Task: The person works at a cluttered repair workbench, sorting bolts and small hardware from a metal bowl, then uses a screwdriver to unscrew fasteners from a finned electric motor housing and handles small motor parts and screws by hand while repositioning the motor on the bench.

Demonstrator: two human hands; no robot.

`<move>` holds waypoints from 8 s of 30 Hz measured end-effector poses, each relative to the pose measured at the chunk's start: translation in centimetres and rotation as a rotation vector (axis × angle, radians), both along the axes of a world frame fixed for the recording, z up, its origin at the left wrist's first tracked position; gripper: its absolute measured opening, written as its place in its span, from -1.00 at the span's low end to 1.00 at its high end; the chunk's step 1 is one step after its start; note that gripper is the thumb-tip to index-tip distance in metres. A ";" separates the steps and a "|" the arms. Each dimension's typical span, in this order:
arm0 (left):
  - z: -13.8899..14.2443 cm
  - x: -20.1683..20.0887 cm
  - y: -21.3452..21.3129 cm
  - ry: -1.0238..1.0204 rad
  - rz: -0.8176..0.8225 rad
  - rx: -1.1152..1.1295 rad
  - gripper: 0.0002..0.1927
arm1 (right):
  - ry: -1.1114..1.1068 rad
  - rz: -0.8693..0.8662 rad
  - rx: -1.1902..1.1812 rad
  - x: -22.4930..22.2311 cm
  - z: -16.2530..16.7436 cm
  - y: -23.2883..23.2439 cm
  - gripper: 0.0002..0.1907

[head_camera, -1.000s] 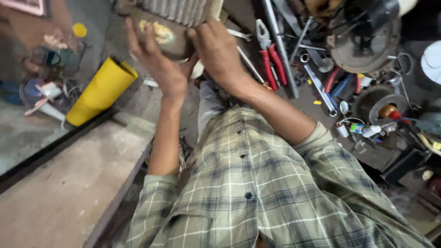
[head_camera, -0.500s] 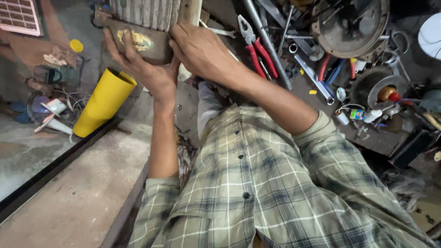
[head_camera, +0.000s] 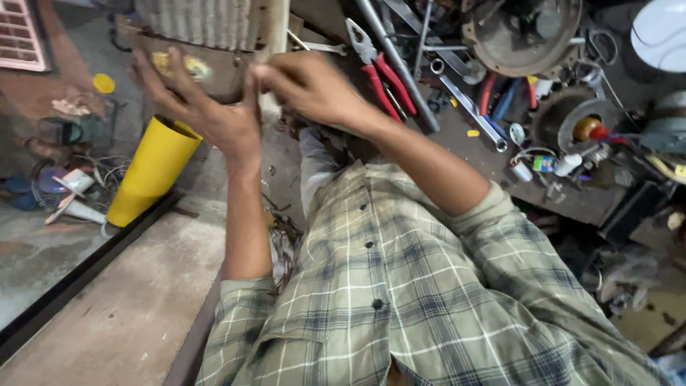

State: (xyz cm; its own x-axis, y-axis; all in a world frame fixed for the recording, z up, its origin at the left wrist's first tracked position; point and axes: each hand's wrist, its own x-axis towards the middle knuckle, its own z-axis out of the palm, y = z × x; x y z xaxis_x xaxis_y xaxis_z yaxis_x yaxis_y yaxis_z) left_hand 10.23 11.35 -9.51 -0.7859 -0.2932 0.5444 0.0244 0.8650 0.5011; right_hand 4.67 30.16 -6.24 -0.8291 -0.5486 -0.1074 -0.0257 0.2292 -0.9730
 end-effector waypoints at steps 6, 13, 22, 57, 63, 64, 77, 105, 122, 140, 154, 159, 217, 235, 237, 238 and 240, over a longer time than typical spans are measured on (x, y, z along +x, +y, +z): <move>-1.1 -1.1 0.2 0.095 0.056 0.037 -0.16 | 0.195 -0.465 0.390 6.0 0.8 19.5 -0.69; 0.0 -0.7 0.6 0.085 0.037 0.038 -0.16 | 0.353 -0.255 0.629 15.3 1.3 22.1 -0.80; 0.6 -2.0 1.2 0.125 0.106 -0.080 -0.17 | 0.469 -0.093 0.905 13.3 -5.5 13.8 -0.59; 1.0 -2.1 1.2 0.246 0.054 0.073 -0.14 | 0.605 -0.028 0.568 8.1 16.7 17.5 -0.68; 0.3 -2.4 1.0 0.276 0.009 0.087 -0.12 | 0.539 -0.026 0.585 8.1 15.8 17.1 -0.69; 0.2 -2.4 1.0 0.271 0.017 0.081 -0.14 | 0.545 -0.014 0.601 8.1 15.9 17.1 -0.69; 0.6 -1.9 1.0 0.225 0.023 0.064 -0.14 | 0.575 0.066 0.670 8.1 18.1 16.4 -0.68; 1.7 -2.0 0.3 0.180 0.027 0.072 -0.21 | 0.101 0.315 1.132 3.5 22.5 13.1 -0.49; 1.2 -2.9 -0.1 0.194 0.025 0.087 -0.27 | 0.219 0.262 1.220 3.9 23.0 12.7 -0.54; 1.7 -3.0 -0.3 0.164 0.038 0.080 -0.29 | 0.142 0.143 1.042 3.6 23.4 12.5 -0.60; 0.7 -3.2 -0.8 0.200 -0.006 0.063 -0.32 | -0.397 0.104 1.135 2.6 22.0 12.9 -0.55; 1.5 -3.1 -0.8 0.167 0.007 0.049 -0.30 | 0.404 0.277 1.153 4.6 23.8 13.1 -0.59; 1.5 -2.8 -1.4 0.029 -0.029 0.007 -0.19 | 0.435 0.515 1.235 3.5 23.7 12.3 -0.27; 1.6 -2.4 -1.6 0.010 -0.054 0.060 -0.20 | -0.372 -0.032 1.026 0.8 23.5 10.3 -0.71; 1.8 -2.3 -1.6 0.001 -0.052 0.074 -0.23 | -0.341 -0.020 1.093 0.6 23.3 10.4 -0.69; 2.0 -2.4 -1.6 0.002 -0.050 0.063 -0.23 | -0.331 -0.004 1.115 0.6 23.2 10.5 -0.66; 2.2 -2.5 -1.5 0.015 -0.049 0.047 -0.23 | -0.242 0.082 1.158 0.7 23.2 11.0 -0.57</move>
State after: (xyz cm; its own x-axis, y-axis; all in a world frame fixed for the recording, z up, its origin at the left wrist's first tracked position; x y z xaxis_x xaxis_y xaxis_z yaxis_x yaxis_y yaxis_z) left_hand 7.73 9.82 -7.29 -0.7915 -0.2805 0.5429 0.0738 0.8380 0.5406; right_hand 5.33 41.20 16.97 -0.6855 -0.0722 -0.7245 0.0748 0.9828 -0.1687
